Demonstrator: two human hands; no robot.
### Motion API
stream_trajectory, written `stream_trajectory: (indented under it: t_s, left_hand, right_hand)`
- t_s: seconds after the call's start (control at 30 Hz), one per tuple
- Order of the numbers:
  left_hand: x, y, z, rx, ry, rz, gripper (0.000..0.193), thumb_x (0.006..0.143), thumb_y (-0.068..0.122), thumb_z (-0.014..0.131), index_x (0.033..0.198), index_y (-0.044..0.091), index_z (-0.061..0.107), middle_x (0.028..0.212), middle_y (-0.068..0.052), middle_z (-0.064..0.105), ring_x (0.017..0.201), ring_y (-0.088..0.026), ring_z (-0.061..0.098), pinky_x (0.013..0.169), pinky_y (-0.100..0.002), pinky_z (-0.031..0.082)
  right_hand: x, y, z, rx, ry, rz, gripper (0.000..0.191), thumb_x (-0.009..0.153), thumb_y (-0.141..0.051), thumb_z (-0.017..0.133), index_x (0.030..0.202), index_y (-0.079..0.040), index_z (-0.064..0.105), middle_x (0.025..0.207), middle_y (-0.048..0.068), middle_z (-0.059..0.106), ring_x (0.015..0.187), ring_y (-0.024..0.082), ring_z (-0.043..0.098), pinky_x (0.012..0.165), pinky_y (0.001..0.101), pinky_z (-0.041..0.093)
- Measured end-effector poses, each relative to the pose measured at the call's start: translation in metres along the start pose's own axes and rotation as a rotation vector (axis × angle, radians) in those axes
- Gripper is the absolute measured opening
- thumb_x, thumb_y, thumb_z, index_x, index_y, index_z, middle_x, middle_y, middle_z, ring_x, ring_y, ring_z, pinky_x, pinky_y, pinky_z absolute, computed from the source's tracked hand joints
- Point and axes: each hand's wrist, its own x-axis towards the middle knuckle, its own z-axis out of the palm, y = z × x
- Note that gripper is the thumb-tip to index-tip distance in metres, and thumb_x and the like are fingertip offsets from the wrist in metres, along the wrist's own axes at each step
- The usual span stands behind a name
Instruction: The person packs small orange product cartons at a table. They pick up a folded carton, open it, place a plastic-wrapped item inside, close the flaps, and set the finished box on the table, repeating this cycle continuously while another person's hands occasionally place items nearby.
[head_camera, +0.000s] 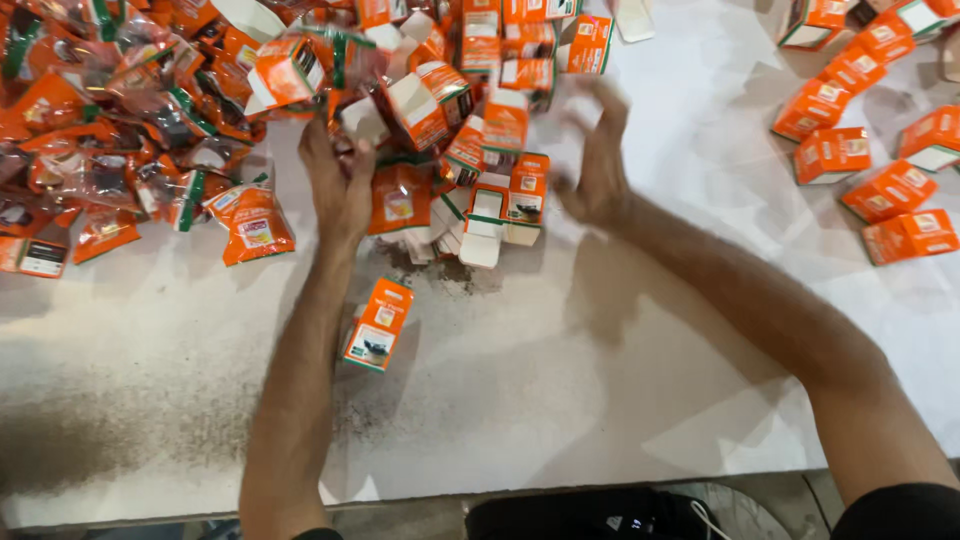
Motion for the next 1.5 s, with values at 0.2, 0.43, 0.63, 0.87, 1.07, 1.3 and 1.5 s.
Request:
stream_trajectory:
  t_s: [0.2,0.43,0.63,0.87,1.07,1.3,1.5]
  left_hand:
    - [0.008,0.038,-0.011,-0.443,-0.13,-0.218,0.061,0.112,0.035,0.052,0.159,0.005,0.027,0.149,-0.006,0.042,0.124,-0.016,0.05,0.102,-0.033,0.048]
    - [-0.095,0.165,-0.1,0.35,-0.15,0.1,0.046,0.106,0.017,0.063,0.144,-0.004,0.049,0.143,-0.022,0.053,0.13,-0.037,0.052,0.114,-0.047,0.042]
    - [-0.157,0.215,-0.089,0.369,-0.165,0.163,0.06,0.091,0.016,0.078,0.142,0.001,0.049,0.15,-0.023,0.05,0.143,-0.043,0.046,0.12,-0.05,0.041]
    - [-0.142,0.199,-0.016,-0.002,-0.252,0.037,0.095,0.076,0.016,0.093,0.152,0.004,0.038,0.144,-0.016,0.056,0.13,-0.034,0.06,0.108,-0.044,0.05]
    - [-0.135,0.183,0.003,-0.393,-0.31,-0.149,0.077,0.075,0.008,0.094,0.141,0.008,0.054,0.122,-0.006,0.064,0.093,-0.013,0.067,0.082,-0.029,0.06]
    - [-0.152,0.192,-0.045,-0.243,-0.267,-0.155,0.035,0.074,0.015,0.097,0.092,0.005,0.068,0.083,0.0,0.065,0.076,-0.008,0.062,0.068,-0.026,0.054]
    - [-0.192,0.166,-0.199,-0.439,0.261,-0.34,0.032,0.083,-0.013,0.075,0.105,0.008,0.069,0.094,-0.004,0.07,0.081,-0.014,0.069,0.072,-0.03,0.061]
  right_hand:
    - [0.008,-0.086,-0.019,-0.184,-0.606,-0.132,0.107,0.067,-0.065,0.084,0.149,-0.007,0.046,0.151,0.02,0.043,0.141,0.041,0.038,0.113,0.0589,0.037]
    - [0.028,-0.087,0.034,-0.481,-0.608,-0.12,0.084,0.063,-0.062,0.082,0.132,-0.02,0.056,0.126,0.019,0.057,0.115,0.044,0.053,0.086,0.0578,0.045]
    - [0.019,-0.108,0.024,-0.389,-0.832,-0.132,0.063,0.091,-0.03,0.073,0.142,-0.002,0.049,0.102,0.027,0.064,0.075,0.04,0.069,0.062,0.0507,0.052]
    - [0.027,-0.16,-0.043,0.101,-1.006,0.247,0.059,0.085,-0.014,0.063,0.143,-0.012,0.052,0.129,0.017,0.064,0.073,0.035,0.071,0.073,0.0474,0.056]
    - [0.017,-0.18,-0.036,0.174,-0.663,0.203,0.062,0.094,-0.025,0.066,0.15,-0.006,0.046,0.106,0.017,0.07,0.087,0.032,0.073,0.078,0.0402,0.059]
    - [-0.003,-0.161,-0.02,0.542,-0.573,0.394,0.083,0.097,-0.059,0.059,0.158,-0.007,0.035,0.087,0.011,0.07,0.074,0.014,0.063,0.066,0.0327,0.05]
    - [-0.009,-0.134,0.011,0.334,-0.464,0.33,0.063,0.109,-0.055,0.042,0.154,-0.011,0.042,0.14,0.022,0.063,0.13,0.033,0.062,0.113,0.0457,0.049]
